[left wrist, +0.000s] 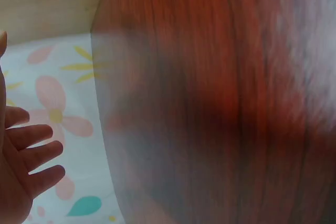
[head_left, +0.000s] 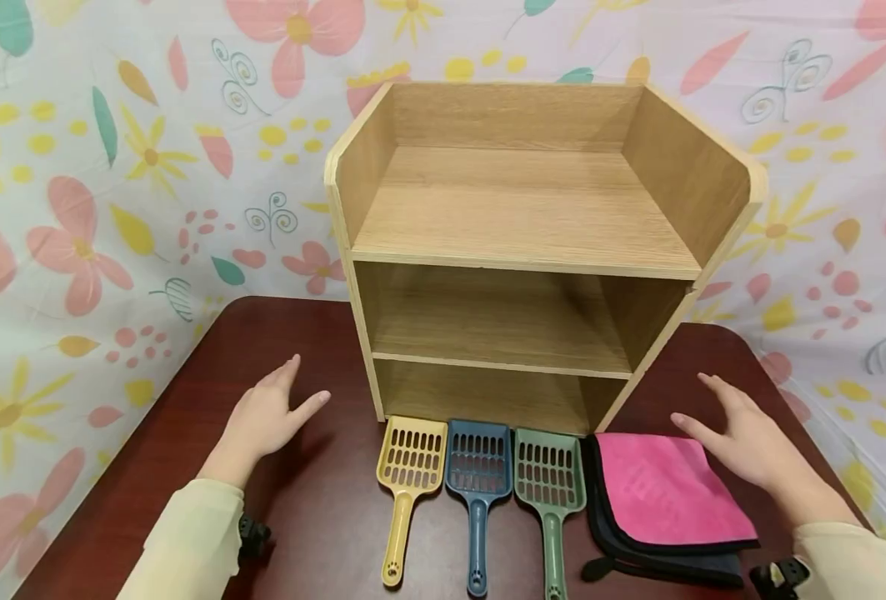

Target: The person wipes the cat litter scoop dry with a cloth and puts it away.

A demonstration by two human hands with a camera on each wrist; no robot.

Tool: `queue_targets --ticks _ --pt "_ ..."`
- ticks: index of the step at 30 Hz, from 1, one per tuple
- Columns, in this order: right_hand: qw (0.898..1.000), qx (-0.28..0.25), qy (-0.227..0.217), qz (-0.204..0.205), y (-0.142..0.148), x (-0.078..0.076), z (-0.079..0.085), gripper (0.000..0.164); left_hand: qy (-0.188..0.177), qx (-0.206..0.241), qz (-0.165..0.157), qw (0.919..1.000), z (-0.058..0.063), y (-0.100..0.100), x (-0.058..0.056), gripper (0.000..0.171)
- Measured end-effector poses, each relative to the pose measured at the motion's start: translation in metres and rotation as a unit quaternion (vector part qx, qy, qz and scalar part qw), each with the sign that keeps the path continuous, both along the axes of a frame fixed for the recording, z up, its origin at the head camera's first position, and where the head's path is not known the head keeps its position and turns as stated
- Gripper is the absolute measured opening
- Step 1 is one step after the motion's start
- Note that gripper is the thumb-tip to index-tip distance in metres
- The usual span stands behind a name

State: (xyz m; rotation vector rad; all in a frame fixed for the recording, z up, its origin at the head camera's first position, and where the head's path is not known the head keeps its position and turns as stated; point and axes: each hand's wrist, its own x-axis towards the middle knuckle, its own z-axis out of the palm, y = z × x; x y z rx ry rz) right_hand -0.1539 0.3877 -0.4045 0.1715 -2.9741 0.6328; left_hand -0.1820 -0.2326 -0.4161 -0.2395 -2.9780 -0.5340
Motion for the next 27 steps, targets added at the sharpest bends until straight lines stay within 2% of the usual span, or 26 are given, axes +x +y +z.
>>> queue_targets --ticks 5,16,21,27 --pt "1.0 0.007 -0.007 -0.001 0.0 0.005 -0.001 0.081 -0.008 0.02 -0.006 0.9997 0.001 0.013 0.004 0.086" --pt "0.999 0.0 -0.037 0.006 -0.007 0.008 -0.003 0.077 -0.029 0.055 -0.01 0.998 0.003 0.035 0.022 0.079" --pt "0.998 -0.011 -0.056 0.01 -0.009 0.011 -0.006 0.076 -0.038 0.082 -0.013 0.9958 0.0 0.044 0.028 0.075" --pt "0.998 -0.014 -0.058 0.02 -0.009 0.015 -0.009 0.074 -0.066 0.126 -0.011 0.9899 -0.002 0.058 0.036 0.071"
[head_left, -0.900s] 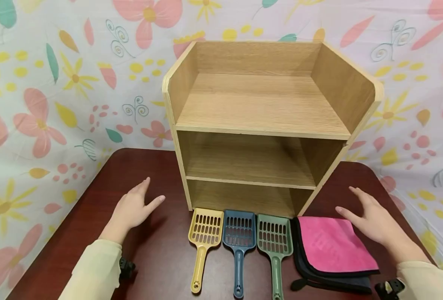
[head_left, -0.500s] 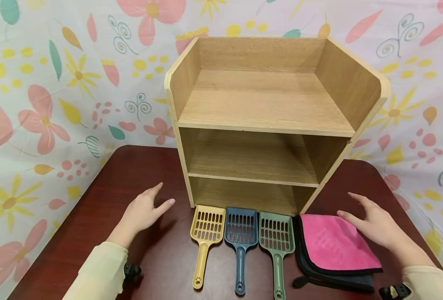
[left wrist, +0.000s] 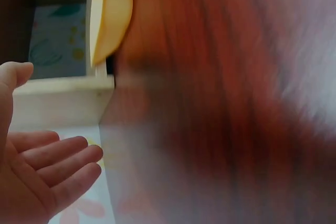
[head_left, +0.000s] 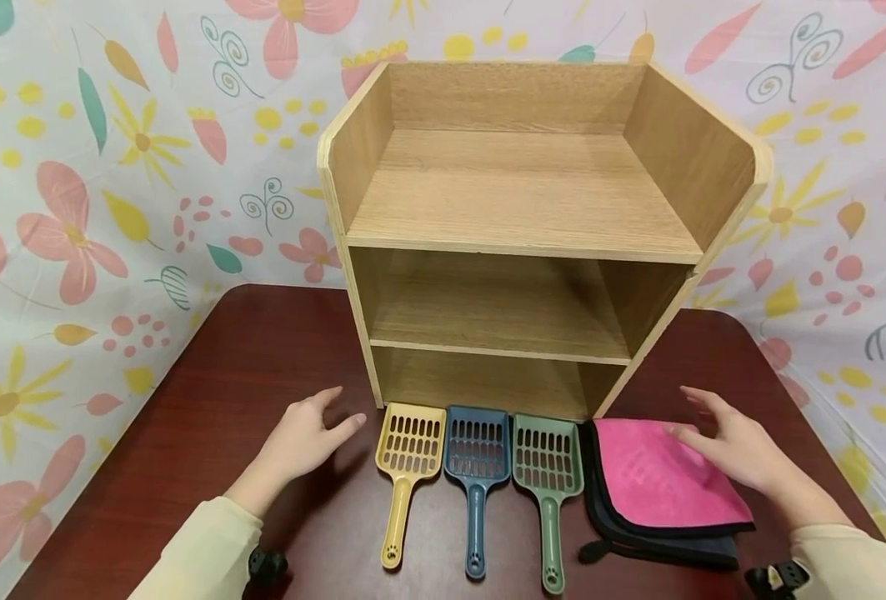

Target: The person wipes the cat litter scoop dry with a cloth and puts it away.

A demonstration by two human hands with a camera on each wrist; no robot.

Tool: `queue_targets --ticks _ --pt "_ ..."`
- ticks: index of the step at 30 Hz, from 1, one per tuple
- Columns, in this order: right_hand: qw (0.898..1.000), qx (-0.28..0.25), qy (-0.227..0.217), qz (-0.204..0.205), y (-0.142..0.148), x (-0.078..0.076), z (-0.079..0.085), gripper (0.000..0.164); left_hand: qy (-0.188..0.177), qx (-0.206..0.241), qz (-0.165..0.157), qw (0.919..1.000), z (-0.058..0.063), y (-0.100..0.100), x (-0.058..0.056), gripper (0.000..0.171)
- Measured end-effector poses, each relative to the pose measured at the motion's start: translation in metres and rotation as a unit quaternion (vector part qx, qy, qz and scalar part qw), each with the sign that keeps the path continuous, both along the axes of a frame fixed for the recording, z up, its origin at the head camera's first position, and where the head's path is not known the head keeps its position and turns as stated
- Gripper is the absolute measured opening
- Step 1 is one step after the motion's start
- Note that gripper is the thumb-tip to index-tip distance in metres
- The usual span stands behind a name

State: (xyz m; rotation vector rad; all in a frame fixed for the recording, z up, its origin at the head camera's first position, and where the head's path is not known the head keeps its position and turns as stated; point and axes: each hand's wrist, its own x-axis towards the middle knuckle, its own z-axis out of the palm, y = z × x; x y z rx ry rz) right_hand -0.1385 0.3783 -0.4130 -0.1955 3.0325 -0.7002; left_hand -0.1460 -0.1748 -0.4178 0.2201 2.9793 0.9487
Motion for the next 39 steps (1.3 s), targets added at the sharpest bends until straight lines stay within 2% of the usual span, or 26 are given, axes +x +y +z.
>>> queue_targets --ticks 8,11,13,17,21,25,29,34,39 --pt "1.0 0.007 -0.005 0.004 0.0 0.002 -0.003 0.073 -0.039 0.054 0.022 0.9975 -0.003 0.018 0.016 0.056" --pt "1.0 0.008 -0.008 0.003 0.0 0.002 -0.004 0.071 -0.077 0.107 0.036 0.9906 -0.005 0.023 0.021 0.05" --pt "1.0 0.008 -0.009 0.001 0.0 0.002 -0.005 0.069 -0.111 0.159 0.046 0.9798 -0.008 0.025 0.024 0.047" --pt "1.0 0.007 -0.012 -0.004 -0.002 0.002 -0.005 0.068 -0.176 0.259 0.068 0.9474 -0.013 0.028 0.028 0.04" --pt "1.0 0.009 -0.023 -0.008 -0.003 0.004 -0.007 0.068 -0.237 0.307 0.073 0.9188 -0.018 0.029 0.031 0.039" --pt "0.999 0.013 -0.035 -0.01 -0.002 0.005 -0.008 0.068 -0.299 0.349 0.05 0.8869 -0.023 0.029 0.034 0.043" --pt "0.999 0.014 -0.048 -0.008 -0.002 0.005 -0.009 0.069 -0.341 0.383 0.029 0.8578 -0.025 0.031 0.038 0.045" --pt "0.998 0.015 -0.056 -0.008 0.0 0.005 -0.013 0.069 -0.374 0.408 0.01 0.8327 -0.027 0.031 0.043 0.054" --pt "0.999 0.004 -0.05 -0.01 0.001 0.005 -0.014 0.069 -0.391 0.437 -0.004 0.8101 -0.028 0.034 0.045 0.06"
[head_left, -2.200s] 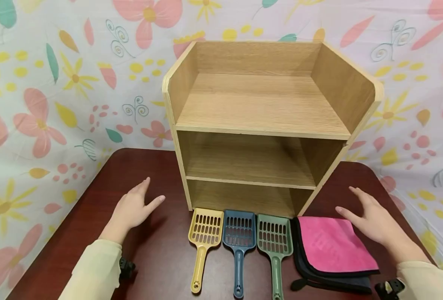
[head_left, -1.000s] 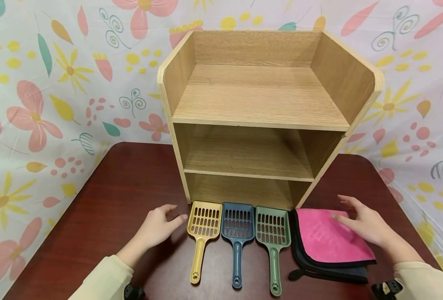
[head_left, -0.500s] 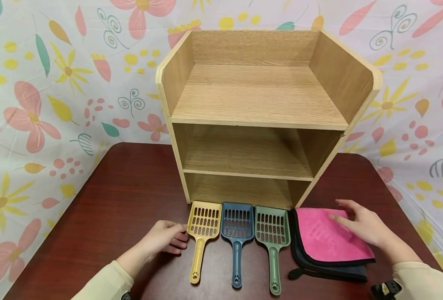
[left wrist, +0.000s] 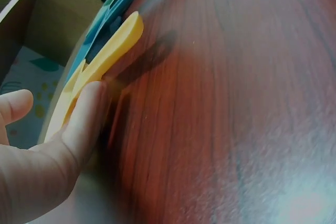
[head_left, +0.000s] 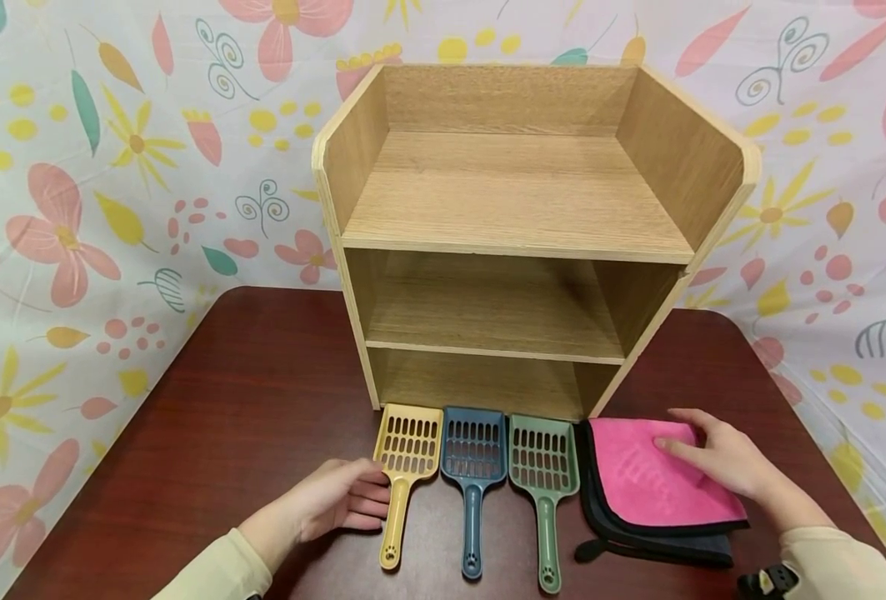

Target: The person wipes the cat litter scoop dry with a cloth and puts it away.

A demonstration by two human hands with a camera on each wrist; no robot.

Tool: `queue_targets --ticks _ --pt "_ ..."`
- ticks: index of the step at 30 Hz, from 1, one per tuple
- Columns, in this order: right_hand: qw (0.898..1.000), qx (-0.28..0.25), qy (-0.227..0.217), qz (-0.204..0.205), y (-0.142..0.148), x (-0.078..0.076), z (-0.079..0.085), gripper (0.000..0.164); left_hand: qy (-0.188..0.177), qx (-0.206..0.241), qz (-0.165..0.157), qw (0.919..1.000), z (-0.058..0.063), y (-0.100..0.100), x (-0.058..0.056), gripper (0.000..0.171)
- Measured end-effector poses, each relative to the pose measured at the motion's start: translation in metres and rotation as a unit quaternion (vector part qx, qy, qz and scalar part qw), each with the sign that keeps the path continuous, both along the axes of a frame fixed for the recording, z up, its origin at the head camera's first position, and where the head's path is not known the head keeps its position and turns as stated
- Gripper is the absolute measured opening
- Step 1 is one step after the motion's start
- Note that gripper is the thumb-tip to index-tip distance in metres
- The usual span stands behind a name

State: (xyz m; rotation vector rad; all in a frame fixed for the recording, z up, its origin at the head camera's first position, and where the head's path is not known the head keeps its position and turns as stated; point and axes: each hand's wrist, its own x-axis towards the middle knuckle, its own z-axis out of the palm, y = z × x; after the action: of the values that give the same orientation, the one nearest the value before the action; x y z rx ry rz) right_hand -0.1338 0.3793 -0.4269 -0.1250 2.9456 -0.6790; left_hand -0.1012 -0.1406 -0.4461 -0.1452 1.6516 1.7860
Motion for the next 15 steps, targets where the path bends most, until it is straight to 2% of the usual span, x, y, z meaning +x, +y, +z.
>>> queue_targets --ticks 5,8,9,11,14,15 --pt "0.996 -0.08 -0.01 -0.023 0.003 0.002 -0.002 0.067 0.0 0.018 0.004 0.9998 0.001 0.004 0.002 0.055" --pt "0.985 -0.163 -0.038 -0.051 0.004 0.004 -0.001 0.064 -0.006 0.027 0.017 0.9995 0.001 0.007 0.004 0.048" --pt "0.975 -0.203 -0.057 -0.064 0.004 0.005 -0.001 0.059 -0.009 0.03 0.021 0.9993 0.002 0.008 0.005 0.046" --pt "0.95 -0.28 -0.105 -0.086 0.005 0.007 0.0 0.041 -0.014 0.036 0.025 0.9989 0.002 0.009 0.006 0.044" --pt "0.9 -0.38 -0.178 -0.12 0.006 0.01 0.003 0.011 -0.017 0.042 0.025 0.9986 0.003 0.009 0.008 0.046" --pt "0.884 -0.404 -0.197 -0.125 0.007 0.011 0.003 0.007 -0.016 0.043 0.024 0.9987 0.003 0.009 0.009 0.048"
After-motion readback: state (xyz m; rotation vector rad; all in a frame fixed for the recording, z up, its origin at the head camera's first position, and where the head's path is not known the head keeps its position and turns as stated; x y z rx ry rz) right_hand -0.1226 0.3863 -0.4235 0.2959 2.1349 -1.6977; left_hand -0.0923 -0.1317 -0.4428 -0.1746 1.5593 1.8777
